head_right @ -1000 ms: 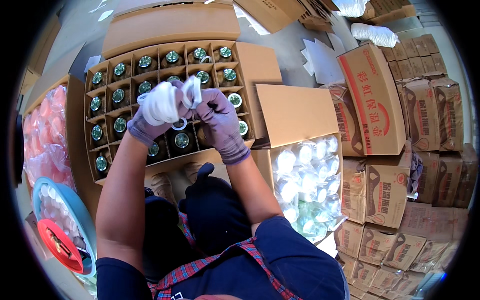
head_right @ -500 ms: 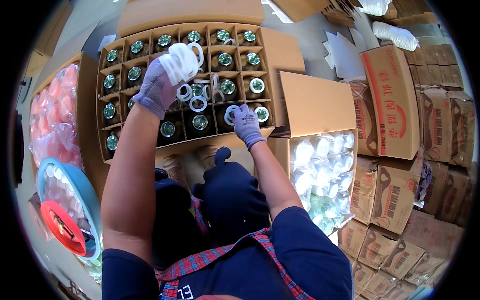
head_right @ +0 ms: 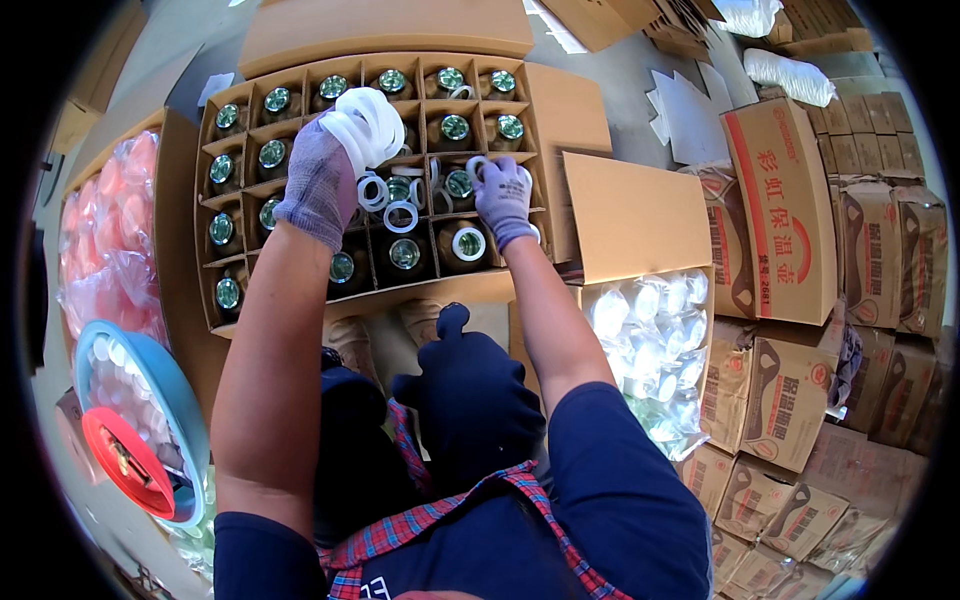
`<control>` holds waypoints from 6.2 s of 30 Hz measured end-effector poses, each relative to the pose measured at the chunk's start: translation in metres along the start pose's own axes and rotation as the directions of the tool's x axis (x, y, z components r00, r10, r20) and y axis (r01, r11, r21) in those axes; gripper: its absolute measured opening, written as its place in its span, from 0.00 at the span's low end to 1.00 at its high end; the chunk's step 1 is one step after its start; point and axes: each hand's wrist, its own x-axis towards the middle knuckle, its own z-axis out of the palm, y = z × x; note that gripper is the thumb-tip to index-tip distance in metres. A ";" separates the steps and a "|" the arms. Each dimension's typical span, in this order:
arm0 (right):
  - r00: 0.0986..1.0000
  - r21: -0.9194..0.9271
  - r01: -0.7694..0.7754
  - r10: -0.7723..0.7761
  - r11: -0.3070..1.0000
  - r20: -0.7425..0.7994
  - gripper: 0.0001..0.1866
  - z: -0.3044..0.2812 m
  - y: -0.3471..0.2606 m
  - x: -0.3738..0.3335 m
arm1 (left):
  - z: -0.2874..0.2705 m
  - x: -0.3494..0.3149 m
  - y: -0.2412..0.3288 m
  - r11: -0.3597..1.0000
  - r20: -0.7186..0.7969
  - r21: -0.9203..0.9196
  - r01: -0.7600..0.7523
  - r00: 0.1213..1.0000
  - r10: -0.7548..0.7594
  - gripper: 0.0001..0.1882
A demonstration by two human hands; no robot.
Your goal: The person sits on the floor and assembles small glass jars by placing white plastic rings into the necks of the jars arranged in a cardboard box. They also handle a white plastic jug, inserting a small white component into its opening.
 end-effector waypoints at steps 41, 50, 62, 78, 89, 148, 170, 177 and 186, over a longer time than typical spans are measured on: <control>0.980 -0.325 -0.067 0.123 0.943 0.156 0.19 0.054 -0.002 0.210 | -0.005 0.034 -0.015 0.957 -0.212 0.230 -0.175 0.951 0.225 0.08; 0.973 0.110 -0.104 0.124 0.988 -0.195 0.12 0.047 0.001 0.231 | -0.020 0.048 -0.012 0.995 -0.317 -0.052 -0.081 0.946 0.060 0.08; 0.877 -0.093 0.478 -0.471 0.873 0.093 0.09 0.072 0.016 0.221 | -0.014 0.054 0.007 0.989 -0.367 -0.146 0.021 0.927 -0.074 0.06; 0.882 0.029 0.470 -0.470 0.882 -0.023 0.18 0.040 -0.062 0.187 | 0.003 0.042 0.016 0.996 -0.372 -0.076 -0.036 0.928 0.005 0.08; 0.944 0.380 0.286 -0.327 0.879 0.045 0.06 0.042 -0.065 0.052 | 0.002 0.029 0.024 0.990 -0.373 -0.125 -0.065 0.928 0.013 0.13; 0.884 0.681 -0.422 0.439 0.599 0.161 0.02 0.034 0.047 0.125 | -0.009 0.060 -0.018 0.659 0.174 0.749 -0.069 0.980 -0.095 0.17; 0.984 -0.157 -0.106 0.126 0.982 0.125 0.26 0.057 0.075 0.221 | -0.003 0.075 -0.037 0.746 0.163 0.666 -0.006 0.977 -0.137 0.18; 0.980 0.666 -0.072 -0.072 0.742 0.186 0.26 -0.019 -0.037 0.193 | -0.011 0.064 -0.032 0.978 0.129 0.103 0.184 0.972 -0.196 0.15; 0.985 0.400 -0.122 0.160 0.908 -0.061 0.09 0.000 -0.027 0.133 | -0.009 0.048 0.002 0.948 -0.219 -0.255 0.192 0.943 -0.250 0.15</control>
